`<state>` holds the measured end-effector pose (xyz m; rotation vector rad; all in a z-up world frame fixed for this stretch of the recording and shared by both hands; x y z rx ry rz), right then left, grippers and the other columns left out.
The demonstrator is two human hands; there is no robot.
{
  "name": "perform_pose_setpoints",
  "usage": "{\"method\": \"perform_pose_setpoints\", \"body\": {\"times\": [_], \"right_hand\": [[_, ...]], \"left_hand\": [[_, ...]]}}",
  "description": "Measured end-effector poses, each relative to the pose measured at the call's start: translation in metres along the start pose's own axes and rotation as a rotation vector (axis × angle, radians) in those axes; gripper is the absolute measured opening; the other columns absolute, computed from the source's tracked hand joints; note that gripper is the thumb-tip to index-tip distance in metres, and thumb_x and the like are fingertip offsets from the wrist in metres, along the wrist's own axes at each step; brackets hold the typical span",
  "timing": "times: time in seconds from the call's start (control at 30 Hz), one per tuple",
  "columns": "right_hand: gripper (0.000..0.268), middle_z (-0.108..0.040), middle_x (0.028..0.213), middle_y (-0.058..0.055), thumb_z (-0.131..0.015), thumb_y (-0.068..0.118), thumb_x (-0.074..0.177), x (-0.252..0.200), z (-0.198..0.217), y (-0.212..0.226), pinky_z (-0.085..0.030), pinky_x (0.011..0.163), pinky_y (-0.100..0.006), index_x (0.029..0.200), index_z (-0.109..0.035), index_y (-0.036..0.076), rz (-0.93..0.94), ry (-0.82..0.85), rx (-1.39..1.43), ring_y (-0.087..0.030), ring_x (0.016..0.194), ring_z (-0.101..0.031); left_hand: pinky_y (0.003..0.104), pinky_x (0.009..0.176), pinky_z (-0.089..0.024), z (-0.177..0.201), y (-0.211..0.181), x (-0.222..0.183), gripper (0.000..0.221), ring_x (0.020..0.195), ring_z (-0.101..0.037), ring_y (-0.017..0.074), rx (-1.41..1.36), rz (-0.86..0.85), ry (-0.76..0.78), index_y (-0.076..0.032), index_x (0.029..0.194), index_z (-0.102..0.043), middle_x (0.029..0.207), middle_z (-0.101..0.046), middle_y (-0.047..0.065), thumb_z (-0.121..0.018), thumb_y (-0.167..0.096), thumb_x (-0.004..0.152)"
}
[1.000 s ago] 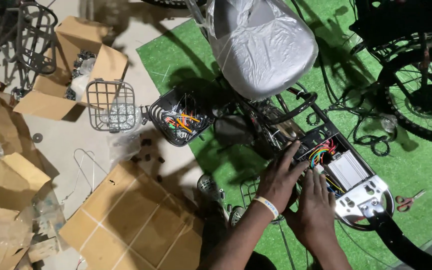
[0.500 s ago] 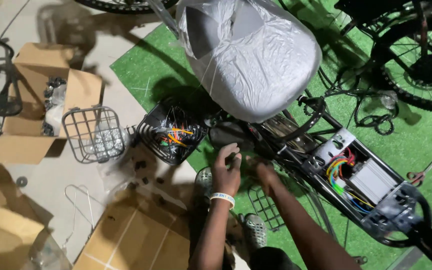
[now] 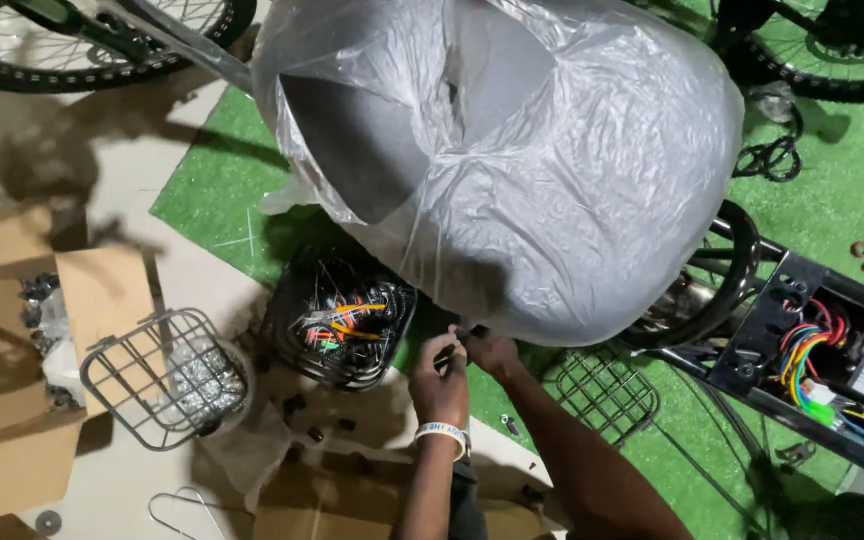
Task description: Connecting electrical wires to a controller and installing the seat on an electric bicycle
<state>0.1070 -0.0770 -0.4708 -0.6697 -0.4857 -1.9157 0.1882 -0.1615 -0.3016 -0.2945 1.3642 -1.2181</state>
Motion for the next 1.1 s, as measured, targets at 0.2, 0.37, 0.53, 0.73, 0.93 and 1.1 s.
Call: {"method": "perform_pose_setpoints", "body": {"times": [0.2,0.37,0.53,0.73,0.93,1.1], "right_hand": [[0.039,-0.063,0.094,-0.019,-0.064,0.042,0.072,0.127,0.108,-0.011,-0.044,0.063,-0.049,0.096,-0.065,0.011,-0.766,0.469,0.286,-0.041,0.085,-0.060],[0.040,-0.060,0.090,-0.014,-0.066,0.033,0.068,0.175,0.266,-0.031,-0.041,0.068,-0.041,0.098,-0.058,0.008,-1.294,0.593,0.599,-0.030,0.083,-0.052],[0.032,-0.060,0.072,-0.011,-0.069,0.006,0.055,0.162,0.414,-0.073,-0.043,0.043,-0.031,0.085,-0.058,0.004,-1.582,0.172,1.052,-0.020,0.057,-0.055],[0.069,-0.052,0.090,-0.004,-0.064,0.046,0.060,0.078,0.532,-0.163,-0.031,0.065,-0.023,0.112,-0.054,0.002,-1.480,-0.204,0.623,-0.012,0.080,-0.045],[0.063,-0.047,0.125,-0.025,-0.049,0.011,0.083,0.130,0.564,-0.177,-0.036,0.100,-0.038,0.141,-0.032,-0.005,-1.558,-0.271,0.418,-0.032,0.115,-0.047],[0.080,-0.051,0.130,-0.025,-0.065,-0.007,0.061,0.142,0.567,-0.170,-0.048,0.097,-0.045,0.134,-0.033,0.001,-1.570,-0.384,0.446,-0.037,0.122,-0.055]], "left_hand": [[0.037,0.085,-0.055,0.023,0.044,0.039,0.026,0.095,-0.068,0.0241,0.189,0.047,-0.106,-0.031,0.104,-0.071,0.096,-0.072,0.003,-0.071,-0.029,0.078],[0.034,0.085,-0.048,0.048,-0.025,0.006,0.043,0.094,-0.062,0.0231,0.139,-0.076,0.015,-0.005,0.117,-0.061,0.108,-0.067,0.012,-0.065,-0.030,0.082],[0.035,0.102,-0.039,0.047,-0.095,-0.043,0.049,0.114,-0.054,0.0193,0.086,-0.045,0.202,-0.005,0.119,-0.061,0.124,-0.063,0.008,-0.056,-0.040,0.085],[0.034,0.094,-0.047,-0.006,-0.176,-0.180,0.065,0.111,-0.063,0.0254,-0.194,0.201,0.654,-0.006,0.134,-0.049,0.126,-0.066,0.019,-0.064,-0.022,0.073],[0.026,0.089,-0.051,-0.062,-0.204,-0.216,0.101,0.110,-0.065,0.0174,-0.135,0.089,0.702,-0.011,0.150,-0.024,0.136,-0.061,0.012,-0.078,-0.016,0.065],[0.027,0.092,-0.046,-0.097,-0.271,-0.219,0.060,0.108,-0.054,0.0178,-0.060,-0.434,0.969,-0.010,0.113,-0.047,0.136,-0.052,0.013,-0.072,0.007,0.061]]}}
Point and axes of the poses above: each hand's wrist, its own x-axis towards the middle knuckle, its own z-axis out of the back of the hand, y = z × x, the point moved 7 cm from there along x, towards the middle knuckle
